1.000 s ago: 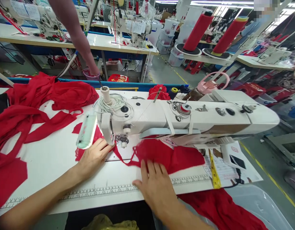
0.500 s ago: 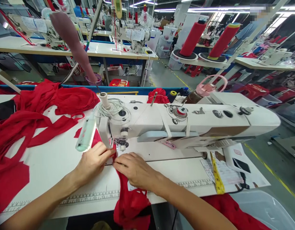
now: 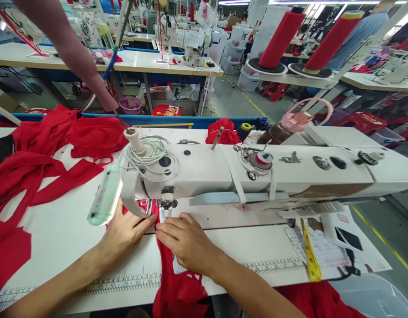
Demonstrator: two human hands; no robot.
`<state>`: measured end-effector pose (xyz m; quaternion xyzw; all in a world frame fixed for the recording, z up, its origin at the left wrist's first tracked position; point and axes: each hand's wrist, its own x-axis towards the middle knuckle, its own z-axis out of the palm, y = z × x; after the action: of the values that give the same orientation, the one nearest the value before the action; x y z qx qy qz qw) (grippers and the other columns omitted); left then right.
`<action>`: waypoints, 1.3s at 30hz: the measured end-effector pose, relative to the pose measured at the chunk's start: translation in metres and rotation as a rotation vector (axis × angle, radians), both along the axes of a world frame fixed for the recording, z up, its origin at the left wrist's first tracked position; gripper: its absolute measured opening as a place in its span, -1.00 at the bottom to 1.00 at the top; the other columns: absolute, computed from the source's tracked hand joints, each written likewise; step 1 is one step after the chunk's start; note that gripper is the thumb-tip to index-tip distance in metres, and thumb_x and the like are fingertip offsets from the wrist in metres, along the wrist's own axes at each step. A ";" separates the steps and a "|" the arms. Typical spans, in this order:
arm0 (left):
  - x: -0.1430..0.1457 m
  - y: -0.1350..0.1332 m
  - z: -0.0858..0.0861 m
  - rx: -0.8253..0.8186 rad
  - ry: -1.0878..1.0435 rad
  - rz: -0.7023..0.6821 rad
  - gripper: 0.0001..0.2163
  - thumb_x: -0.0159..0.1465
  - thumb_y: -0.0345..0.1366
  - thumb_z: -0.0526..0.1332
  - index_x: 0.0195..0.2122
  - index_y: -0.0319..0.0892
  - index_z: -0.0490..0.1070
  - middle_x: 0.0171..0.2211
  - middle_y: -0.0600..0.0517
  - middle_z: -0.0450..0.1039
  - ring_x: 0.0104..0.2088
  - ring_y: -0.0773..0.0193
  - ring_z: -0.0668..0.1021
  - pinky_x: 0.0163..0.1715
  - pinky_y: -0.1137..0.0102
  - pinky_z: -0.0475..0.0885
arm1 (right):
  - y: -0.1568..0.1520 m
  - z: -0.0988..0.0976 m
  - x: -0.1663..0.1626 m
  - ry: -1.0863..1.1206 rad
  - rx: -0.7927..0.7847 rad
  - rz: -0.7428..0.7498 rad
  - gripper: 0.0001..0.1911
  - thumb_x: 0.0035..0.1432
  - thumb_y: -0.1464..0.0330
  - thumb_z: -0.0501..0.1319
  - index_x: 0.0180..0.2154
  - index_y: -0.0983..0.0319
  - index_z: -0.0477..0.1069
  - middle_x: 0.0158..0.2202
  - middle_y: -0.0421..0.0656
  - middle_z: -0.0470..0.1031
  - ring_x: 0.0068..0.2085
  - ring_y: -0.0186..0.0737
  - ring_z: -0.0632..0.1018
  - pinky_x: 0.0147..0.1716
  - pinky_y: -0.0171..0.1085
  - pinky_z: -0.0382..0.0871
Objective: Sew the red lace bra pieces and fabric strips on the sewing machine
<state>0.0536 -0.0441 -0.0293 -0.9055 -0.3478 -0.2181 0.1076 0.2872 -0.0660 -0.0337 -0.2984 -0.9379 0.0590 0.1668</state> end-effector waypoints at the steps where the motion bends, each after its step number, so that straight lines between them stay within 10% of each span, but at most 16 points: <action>1: 0.000 0.003 -0.002 0.000 0.009 0.003 -0.72 0.30 -0.58 0.05 -0.11 -0.20 0.48 -0.40 0.03 0.47 -0.38 0.24 0.50 -0.07 0.05 0.41 | 0.001 0.001 -0.001 -0.024 -0.005 -0.012 -0.47 0.12 0.61 0.12 0.12 0.25 0.41 0.13 -0.06 0.52 0.08 -0.16 0.45 0.04 -0.13 0.18; 39: 0.011 -0.004 0.005 0.057 0.068 0.136 -0.62 0.26 -0.68 -0.01 -0.01 -0.37 0.47 -0.21 -0.18 0.55 -0.12 -0.02 0.55 -0.14 0.09 0.39 | -0.001 0.000 -0.004 -0.026 -0.065 -0.079 -0.40 0.11 0.63 0.12 0.18 0.21 0.37 0.13 -0.07 0.49 0.10 -0.11 0.40 0.26 0.02 0.00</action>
<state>0.0650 -0.0481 -0.0239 -0.8833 -0.3981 -0.1891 0.1598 0.2832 -0.0667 -0.0340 -0.3414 -0.9250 0.0788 0.1470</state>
